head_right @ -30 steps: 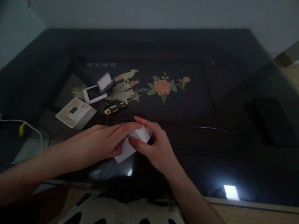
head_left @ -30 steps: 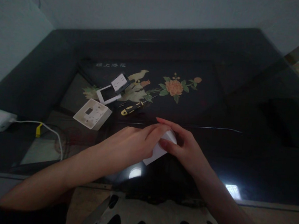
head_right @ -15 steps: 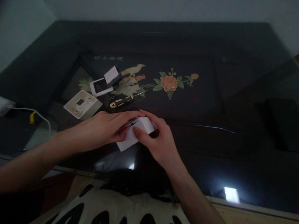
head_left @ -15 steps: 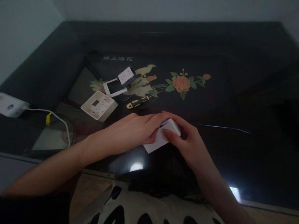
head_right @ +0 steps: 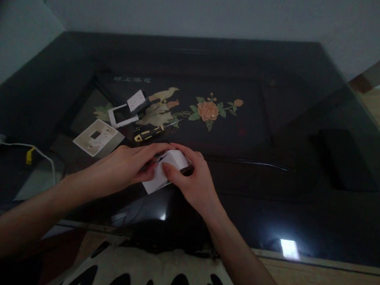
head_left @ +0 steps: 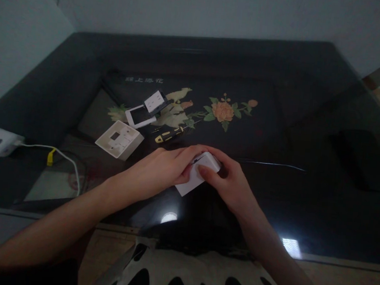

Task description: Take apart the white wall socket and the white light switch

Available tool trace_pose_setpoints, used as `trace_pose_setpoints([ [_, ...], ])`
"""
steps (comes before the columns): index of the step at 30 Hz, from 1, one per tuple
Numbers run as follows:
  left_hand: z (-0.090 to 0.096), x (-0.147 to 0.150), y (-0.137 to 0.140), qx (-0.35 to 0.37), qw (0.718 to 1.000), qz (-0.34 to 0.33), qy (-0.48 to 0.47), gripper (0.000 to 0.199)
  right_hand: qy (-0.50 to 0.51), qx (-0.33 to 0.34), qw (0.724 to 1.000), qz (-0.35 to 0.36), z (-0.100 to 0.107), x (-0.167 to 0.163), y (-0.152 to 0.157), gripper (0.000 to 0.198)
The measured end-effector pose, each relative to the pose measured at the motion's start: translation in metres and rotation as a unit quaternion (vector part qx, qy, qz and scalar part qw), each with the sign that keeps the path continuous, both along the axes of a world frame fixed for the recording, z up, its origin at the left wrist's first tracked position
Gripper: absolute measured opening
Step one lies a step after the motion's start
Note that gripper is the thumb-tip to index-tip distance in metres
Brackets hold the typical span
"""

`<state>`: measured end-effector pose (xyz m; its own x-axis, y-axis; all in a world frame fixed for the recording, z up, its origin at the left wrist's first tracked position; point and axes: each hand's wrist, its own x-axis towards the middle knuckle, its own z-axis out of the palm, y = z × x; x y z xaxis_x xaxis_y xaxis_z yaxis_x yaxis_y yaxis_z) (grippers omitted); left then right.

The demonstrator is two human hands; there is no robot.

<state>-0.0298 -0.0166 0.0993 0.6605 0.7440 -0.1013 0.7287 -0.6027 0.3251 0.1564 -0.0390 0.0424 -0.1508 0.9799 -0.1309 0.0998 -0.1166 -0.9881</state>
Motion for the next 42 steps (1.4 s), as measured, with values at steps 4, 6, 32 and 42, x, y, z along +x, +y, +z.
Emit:
trace_pose_setpoints([
  [4,-0.001,-0.001,-0.002,0.003,1.000,0.009,-0.002,0.052,-0.010,0.002,1.000,-0.005,0.002,-0.001,0.000,0.053],
  [6,-0.002,-0.001,-0.004,0.004,1.000,0.013,-0.005,0.051,-0.016,0.007,1.000,-0.005,0.004,-0.003,0.000,0.054],
  [32,-0.028,-0.003,-0.001,-0.208,0.866,0.089,-0.447,0.030,-0.012,0.039,0.999,-0.017,0.005,-0.010,-0.003,0.049],
  [42,-0.052,0.012,0.006,-0.187,0.791,0.134,-0.567,0.023,0.065,0.029,0.994,-0.085,0.002,0.005,0.000,0.037],
])
